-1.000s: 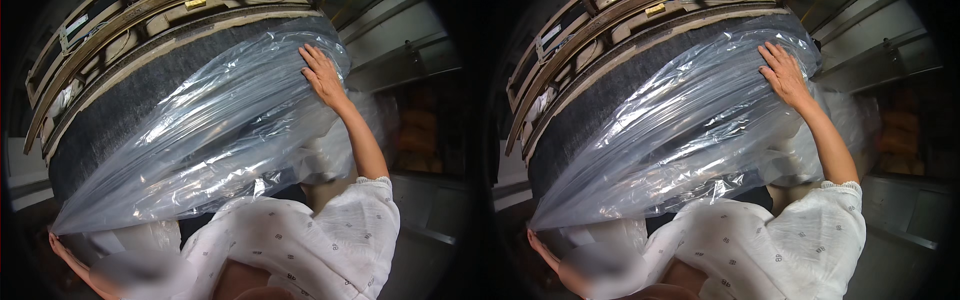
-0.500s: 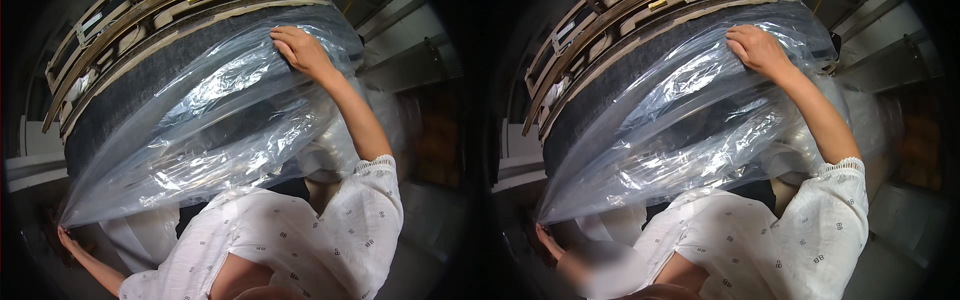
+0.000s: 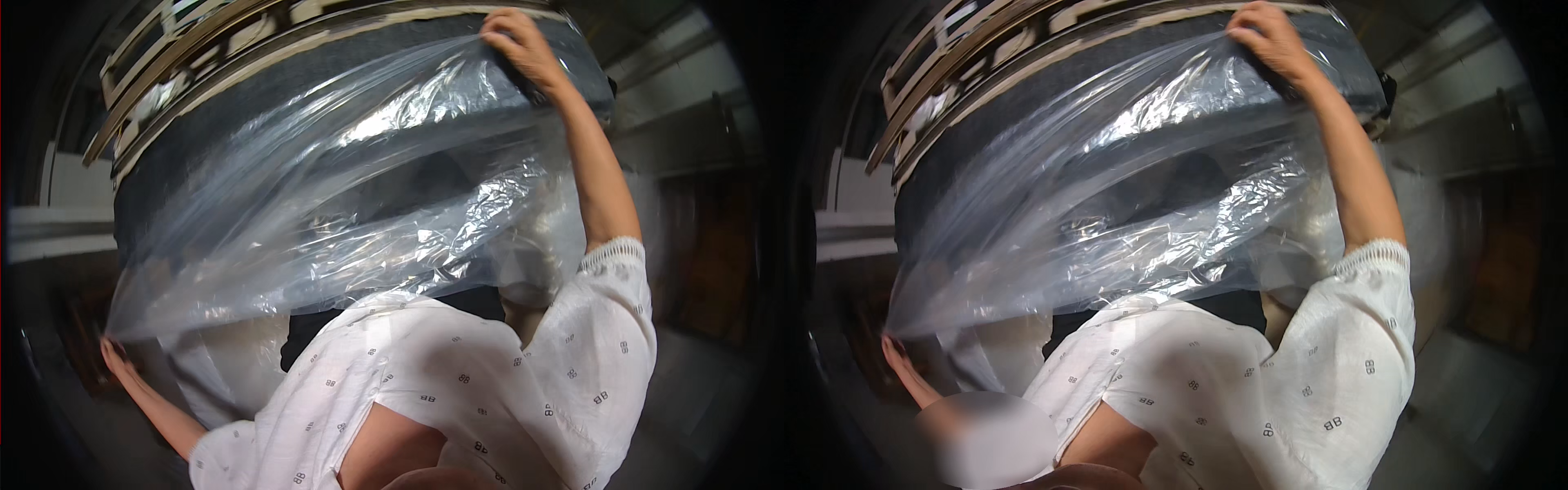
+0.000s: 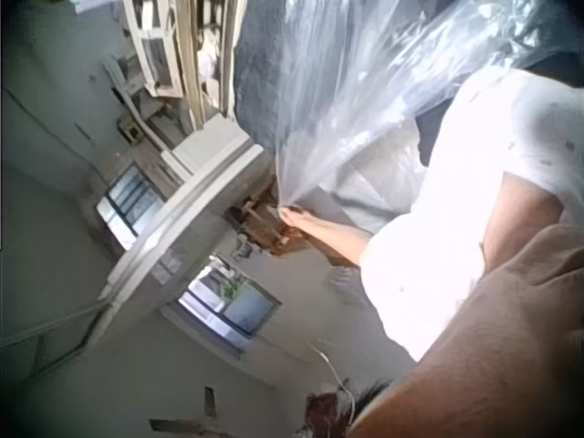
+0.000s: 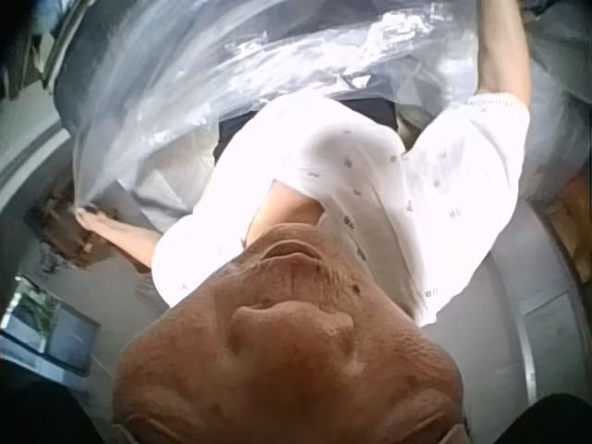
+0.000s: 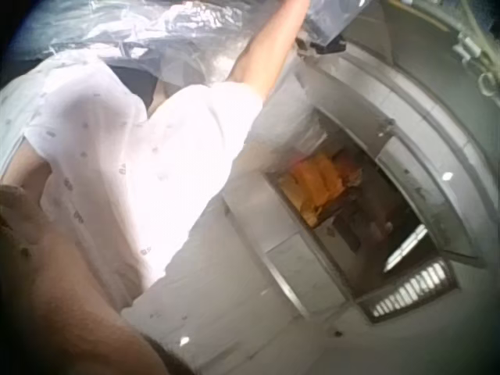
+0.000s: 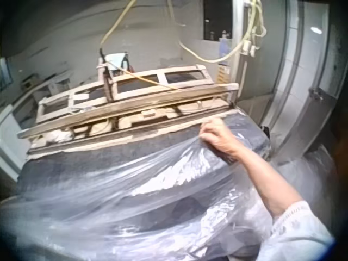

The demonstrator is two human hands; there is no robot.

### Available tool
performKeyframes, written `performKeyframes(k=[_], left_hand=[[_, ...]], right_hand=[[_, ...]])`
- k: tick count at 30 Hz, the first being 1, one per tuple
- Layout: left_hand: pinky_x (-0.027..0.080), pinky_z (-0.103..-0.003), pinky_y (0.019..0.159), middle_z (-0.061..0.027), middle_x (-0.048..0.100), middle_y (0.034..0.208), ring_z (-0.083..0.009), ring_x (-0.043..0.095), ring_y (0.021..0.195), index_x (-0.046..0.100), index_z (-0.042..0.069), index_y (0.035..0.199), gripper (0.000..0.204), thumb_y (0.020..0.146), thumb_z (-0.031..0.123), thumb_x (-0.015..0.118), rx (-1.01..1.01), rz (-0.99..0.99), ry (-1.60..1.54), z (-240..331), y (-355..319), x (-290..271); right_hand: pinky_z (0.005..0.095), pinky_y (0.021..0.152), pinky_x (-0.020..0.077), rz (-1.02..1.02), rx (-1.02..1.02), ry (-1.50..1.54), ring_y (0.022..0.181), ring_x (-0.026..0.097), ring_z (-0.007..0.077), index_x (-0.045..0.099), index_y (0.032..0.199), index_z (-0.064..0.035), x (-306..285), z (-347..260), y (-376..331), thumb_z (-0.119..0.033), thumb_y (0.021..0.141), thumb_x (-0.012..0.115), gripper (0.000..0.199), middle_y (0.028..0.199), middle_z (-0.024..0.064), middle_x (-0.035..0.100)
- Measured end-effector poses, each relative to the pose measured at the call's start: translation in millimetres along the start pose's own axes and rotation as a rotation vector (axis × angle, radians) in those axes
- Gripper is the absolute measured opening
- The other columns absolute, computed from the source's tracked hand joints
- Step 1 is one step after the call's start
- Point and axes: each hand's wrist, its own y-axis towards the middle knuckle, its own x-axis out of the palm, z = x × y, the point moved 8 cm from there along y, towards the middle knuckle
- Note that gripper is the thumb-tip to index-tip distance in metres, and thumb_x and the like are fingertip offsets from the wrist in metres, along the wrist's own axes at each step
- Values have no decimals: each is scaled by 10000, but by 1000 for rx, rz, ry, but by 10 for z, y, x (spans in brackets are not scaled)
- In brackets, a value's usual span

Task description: Packaging black foam or rubber components into large plastic bags.

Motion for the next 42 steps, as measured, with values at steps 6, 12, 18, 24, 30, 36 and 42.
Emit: performKeyframes(k=[6,12,18,24,30,36,42], left_hand=[[469,-316,803,-102,612,1077,-206,577,973,554,26,1171,327,881,175,525,433,-166,60,518,-287,2120],[471,-247,671,-55,618,924,-100,563,773,557,32,1025,225,893,214,561,186,-171,-134,748,-600,3613],[468,-259,646,-74,609,868,-117,584,740,521,23,998,164,879,127,564,154,-187,-338,889,-780,3603],[437,-212,653,-3,555,809,-56,537,713,533,76,956,119,850,101,582,306,-206,-202,960,-752,3400],[428,-221,799,-3,619,944,-83,548,892,629,42,1000,183,863,77,514,381,-390,-68,1239,-1001,3347],[417,-241,852,-5,613,1025,-98,546,961,631,50,1058,224,876,147,545,575,-402,345,1511,-1190,3279],[436,-259,783,-14,593,950,-123,568,913,624,25,963,199,874,192,563,737,-277,520,1553,-1128,3165]], right_hand=[[299,870,439,483,536,406,1032,550,203,525,1201,-1,-1153,68,54,-294,923,483,406,1159,123,562],[310,866,386,264,446,-198,921,506,242,492,1058,38,-1101,1437,-609,-241,970,416,302,985,159,545],[290,837,381,155,546,-129,885,485,214,483,1031,21,-680,1406,-781,-240,967,417,277,947,118,528],[280,808,385,181,604,-157,845,464,184,491,1021,6,-641,1434,-853,-242,965,426,263,911,89,506],[286,826,389,153,564,-154,868,483,194,498,1039,11,-639,1459,-876,-240,964,428,271,938,103,529],[287,838,387,150,565,-143,887,485,194,500,1040,11,-697,1514,-904,-242,959,441,272,956,107,535],[278,891,367,256,596,-17,956,479,177,496,1097,21,-829,1628,-914,-258,961,447,314,1039,83,528]])
